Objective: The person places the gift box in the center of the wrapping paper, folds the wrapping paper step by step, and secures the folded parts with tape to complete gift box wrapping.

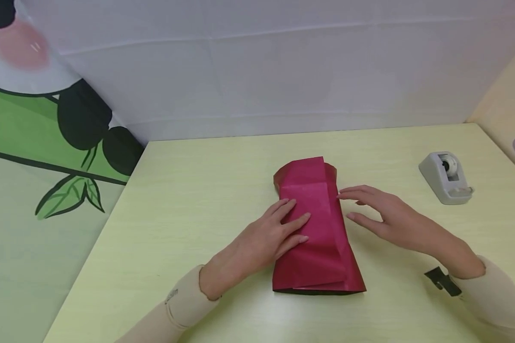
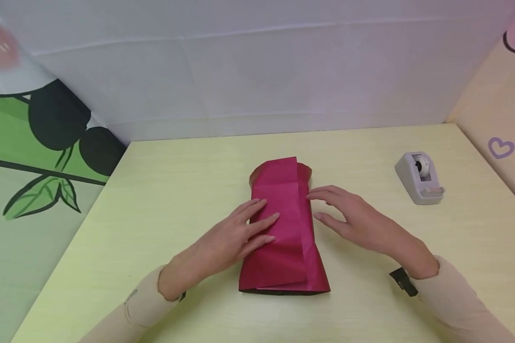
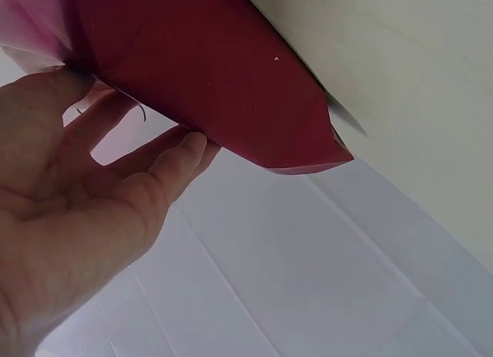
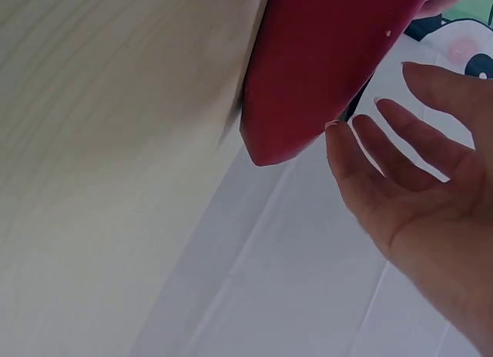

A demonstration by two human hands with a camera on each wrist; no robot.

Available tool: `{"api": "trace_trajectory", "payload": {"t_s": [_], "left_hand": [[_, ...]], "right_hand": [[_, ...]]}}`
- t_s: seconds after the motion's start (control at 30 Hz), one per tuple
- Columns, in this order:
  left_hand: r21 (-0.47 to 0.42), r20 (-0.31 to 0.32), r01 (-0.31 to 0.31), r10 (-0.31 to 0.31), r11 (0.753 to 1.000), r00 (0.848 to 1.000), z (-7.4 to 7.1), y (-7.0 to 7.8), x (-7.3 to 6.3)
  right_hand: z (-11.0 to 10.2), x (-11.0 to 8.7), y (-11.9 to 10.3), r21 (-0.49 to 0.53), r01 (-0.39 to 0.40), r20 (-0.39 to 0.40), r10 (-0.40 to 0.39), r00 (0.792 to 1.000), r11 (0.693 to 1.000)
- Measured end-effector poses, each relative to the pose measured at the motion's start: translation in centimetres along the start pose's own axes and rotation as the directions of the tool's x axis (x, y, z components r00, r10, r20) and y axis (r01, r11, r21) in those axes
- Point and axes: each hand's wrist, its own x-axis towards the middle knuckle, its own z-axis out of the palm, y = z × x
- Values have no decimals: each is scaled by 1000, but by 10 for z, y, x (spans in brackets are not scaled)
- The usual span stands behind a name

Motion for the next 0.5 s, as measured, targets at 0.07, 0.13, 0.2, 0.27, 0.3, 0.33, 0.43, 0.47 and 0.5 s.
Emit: {"api": "trace_trajectory", "payload": {"t_s": [0.07, 0.13, 0.2, 0.27, 0.3, 0.33, 0.43, 0.47, 0.5], "left_hand": [[-7, 4, 6, -6, 1000, 1000, 0, 0, 0], [-10, 6, 11, -11, 1000, 1000, 0, 0, 0], [-11, 6, 12, -11, 1000, 1000, 0, 0, 0], [-11, 0, 10, -10, 1000, 1000, 0, 1, -1], [-10, -3, 9, -9, 1000, 1000, 0, 1, -1], [-10, -5, 8, -8, 1000, 1000, 0, 1, -1], [-4, -8, 8, -8, 1000, 1000, 0, 1, 0], [-5, -7, 10, -10, 1000, 1000, 0, 1, 0], [-6, -6, 12, -12, 1000, 1000, 0, 1, 0]], "right_hand": [[-2, -2, 3, -19, 1, -32, -1, 1000, 1000], [-4, -4, 5, -37, -5, -57, 3, 998, 999], [-5, -6, 8, -54, -18, -77, 14, 997, 998], [-6, -8, 11, -66, -38, -95, 31, 995, 997], [-7, -9, 12, -67, -47, -103, 40, 994, 997], [-7, -11, 14, -67, -57, -112, 49, 992, 996], [-9, -15, 18, -58, -74, -139, 65, 988, 996], [-9, -16, 20, -53, -77, -148, 69, 987, 996], [-9, -17, 21, -53, -77, -157, 68, 985, 996]]}}
